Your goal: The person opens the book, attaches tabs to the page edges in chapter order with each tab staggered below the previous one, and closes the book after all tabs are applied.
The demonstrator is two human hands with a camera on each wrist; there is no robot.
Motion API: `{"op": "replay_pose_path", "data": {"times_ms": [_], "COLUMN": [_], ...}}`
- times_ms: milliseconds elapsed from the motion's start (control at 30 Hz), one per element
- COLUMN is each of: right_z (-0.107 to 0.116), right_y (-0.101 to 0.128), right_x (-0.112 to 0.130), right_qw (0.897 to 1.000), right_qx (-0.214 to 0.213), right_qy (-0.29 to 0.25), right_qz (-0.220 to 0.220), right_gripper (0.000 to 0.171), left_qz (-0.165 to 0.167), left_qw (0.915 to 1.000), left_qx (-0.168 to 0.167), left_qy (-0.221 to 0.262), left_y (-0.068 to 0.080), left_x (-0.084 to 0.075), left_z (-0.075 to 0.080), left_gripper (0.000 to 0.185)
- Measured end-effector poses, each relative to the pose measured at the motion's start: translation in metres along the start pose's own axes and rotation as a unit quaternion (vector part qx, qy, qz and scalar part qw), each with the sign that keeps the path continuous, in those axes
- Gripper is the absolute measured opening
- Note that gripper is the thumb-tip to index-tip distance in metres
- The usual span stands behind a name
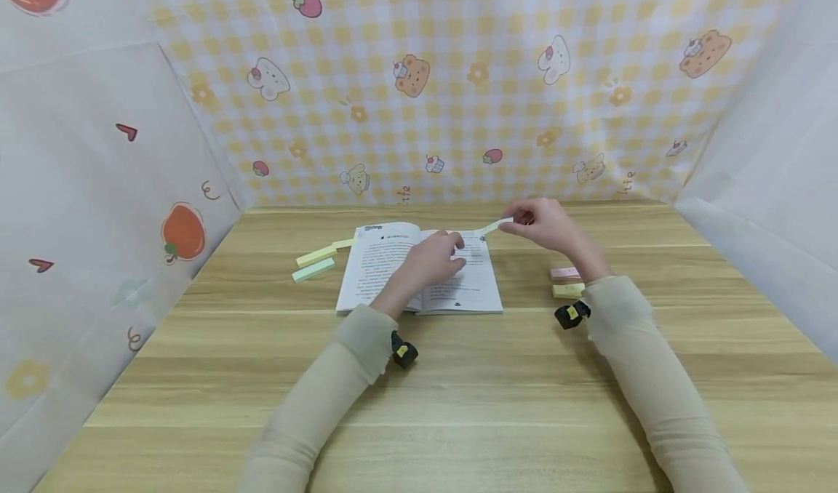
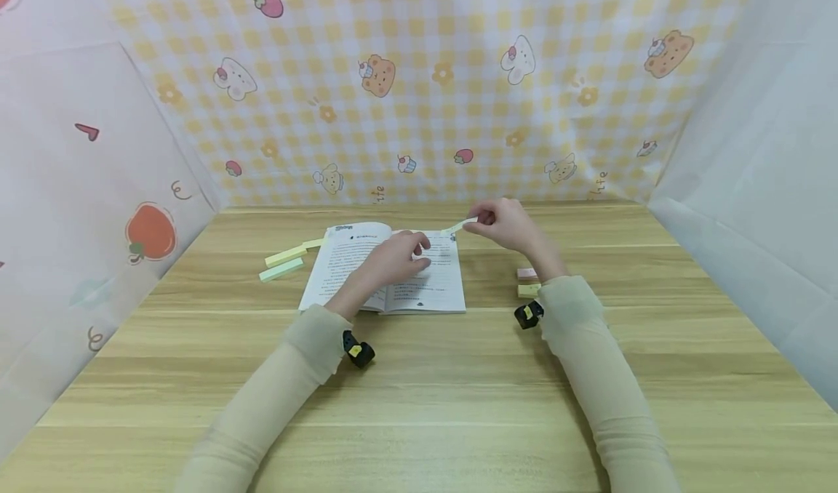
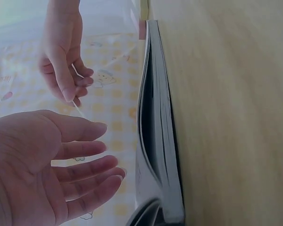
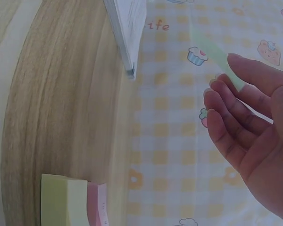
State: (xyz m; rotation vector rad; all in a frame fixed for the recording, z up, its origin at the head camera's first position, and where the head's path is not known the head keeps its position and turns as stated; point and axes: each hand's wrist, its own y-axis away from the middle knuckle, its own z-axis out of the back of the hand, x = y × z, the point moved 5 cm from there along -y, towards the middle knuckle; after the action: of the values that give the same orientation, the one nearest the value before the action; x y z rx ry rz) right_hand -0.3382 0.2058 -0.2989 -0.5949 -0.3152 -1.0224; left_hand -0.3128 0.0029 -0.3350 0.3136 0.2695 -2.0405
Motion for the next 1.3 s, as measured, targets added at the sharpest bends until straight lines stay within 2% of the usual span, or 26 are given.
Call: {"op": "replay_pose_path", "data": {"times_ms": [200, 533, 933, 1300], "right_z": [-0.003, -0.013, -0.023, -0.023], "right_y": [0.0, 0.0, -0.001, -0.002], "right_x": [-0.007, -0.018, -0.025, -0.028], "right_qw": [1.0, 0.998, 0.997, 0.997], "right_qx": [0.004, 0.044, 0.065, 0.067], "right_qy": [0.001, -0.005, 0.007, 0.009], "right_qz": [-0.018, -0.051, -0.042, -0.023], "right_gripper": [0.024, 0.026, 0.019, 0.017], "left_qz": [0.004, 0.021, 0.035, 0.031], "left_qw": [1.0, 0.9996, 0.9991, 0.9993], "left_qx": [0.001, 0.014, 0.018, 0.02], "left_qy": [-0.001, 0.011, 0.013, 0.003], "left_y": [-0.007, -0.015, -0.021, -0.028], "left_x": [-0.002, -0.004, -0.008, -0.012], "left_z": [-0.006, -0.013, -0.019, -0.023], "left_gripper": [0.034, 0.038, 0.037, 0.034]}}
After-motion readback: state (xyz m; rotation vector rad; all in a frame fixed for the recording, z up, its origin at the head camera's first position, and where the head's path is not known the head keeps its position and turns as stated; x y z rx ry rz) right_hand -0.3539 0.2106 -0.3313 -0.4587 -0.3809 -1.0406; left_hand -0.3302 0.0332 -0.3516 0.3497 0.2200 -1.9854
